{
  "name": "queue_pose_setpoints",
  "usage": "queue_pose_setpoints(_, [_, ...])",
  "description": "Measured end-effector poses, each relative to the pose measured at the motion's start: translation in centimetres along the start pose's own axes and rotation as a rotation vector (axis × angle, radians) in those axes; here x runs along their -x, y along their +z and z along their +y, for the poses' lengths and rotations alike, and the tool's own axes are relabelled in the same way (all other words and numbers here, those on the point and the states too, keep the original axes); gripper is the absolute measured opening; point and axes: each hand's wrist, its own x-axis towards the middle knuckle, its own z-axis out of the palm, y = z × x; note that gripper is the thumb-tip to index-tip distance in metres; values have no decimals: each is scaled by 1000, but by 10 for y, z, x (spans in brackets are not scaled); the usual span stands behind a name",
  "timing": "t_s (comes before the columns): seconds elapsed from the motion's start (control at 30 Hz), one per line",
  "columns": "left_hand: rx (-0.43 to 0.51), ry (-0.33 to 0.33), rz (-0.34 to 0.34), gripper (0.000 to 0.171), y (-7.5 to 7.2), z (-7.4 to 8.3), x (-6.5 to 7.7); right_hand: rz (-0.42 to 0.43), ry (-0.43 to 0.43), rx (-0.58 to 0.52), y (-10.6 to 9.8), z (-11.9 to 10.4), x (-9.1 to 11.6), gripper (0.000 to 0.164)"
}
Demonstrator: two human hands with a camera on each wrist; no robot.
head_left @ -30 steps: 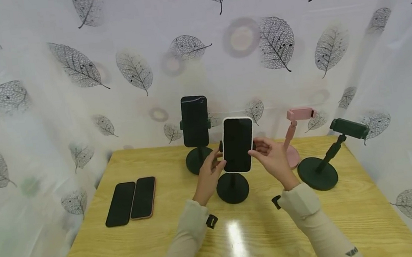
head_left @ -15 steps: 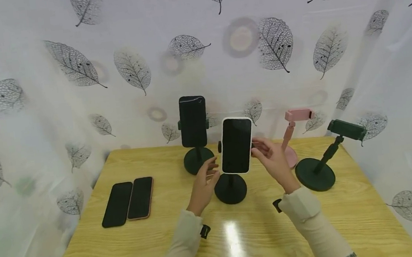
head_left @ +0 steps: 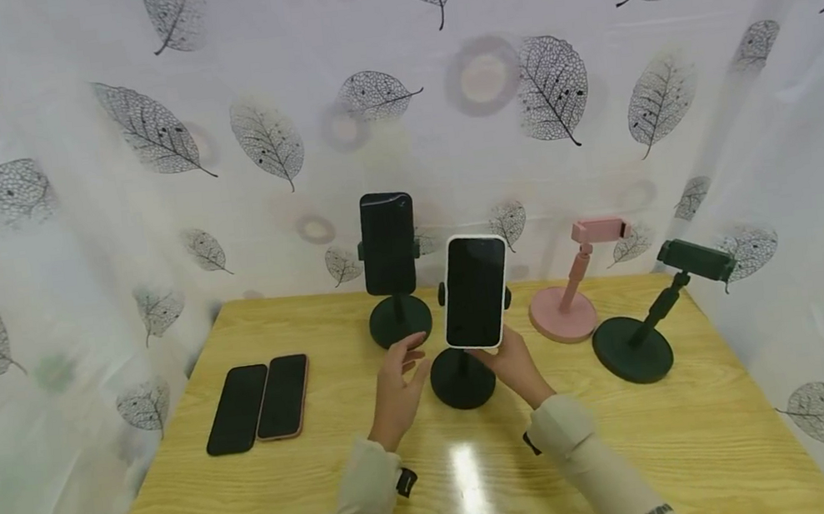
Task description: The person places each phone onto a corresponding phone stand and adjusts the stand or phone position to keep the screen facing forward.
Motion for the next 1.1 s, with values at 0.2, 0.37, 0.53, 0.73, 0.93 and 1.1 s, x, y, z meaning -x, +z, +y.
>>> queue_pose_setpoints(0.2, [4,-57,-34,33,8,-1,6,12,29,-49,17,7,4,28])
queue_pose_setpoints(0.37, [-7,-70,-32,31,10,-3,8,11,38,-41,19,8,-3,29])
queue_pose_setpoints(0.53, [-20,-69,-21,28,11,-5,8,38,45,-40,17,15,-20,28])
queue_pose_setpoints(0.73, [-27,-57,-17,27,14,-6,5,74,26,-4,11,24,-47,26])
queue_pose_setpoints(0.93, [-17,-73,-30,28,13,-8,6,51,65,5,9,29,-68,25])
queue_pose_setpoints(1.1, [5,-83,-5,28,7,-10,6,0,64,-34,17,27,-85,27])
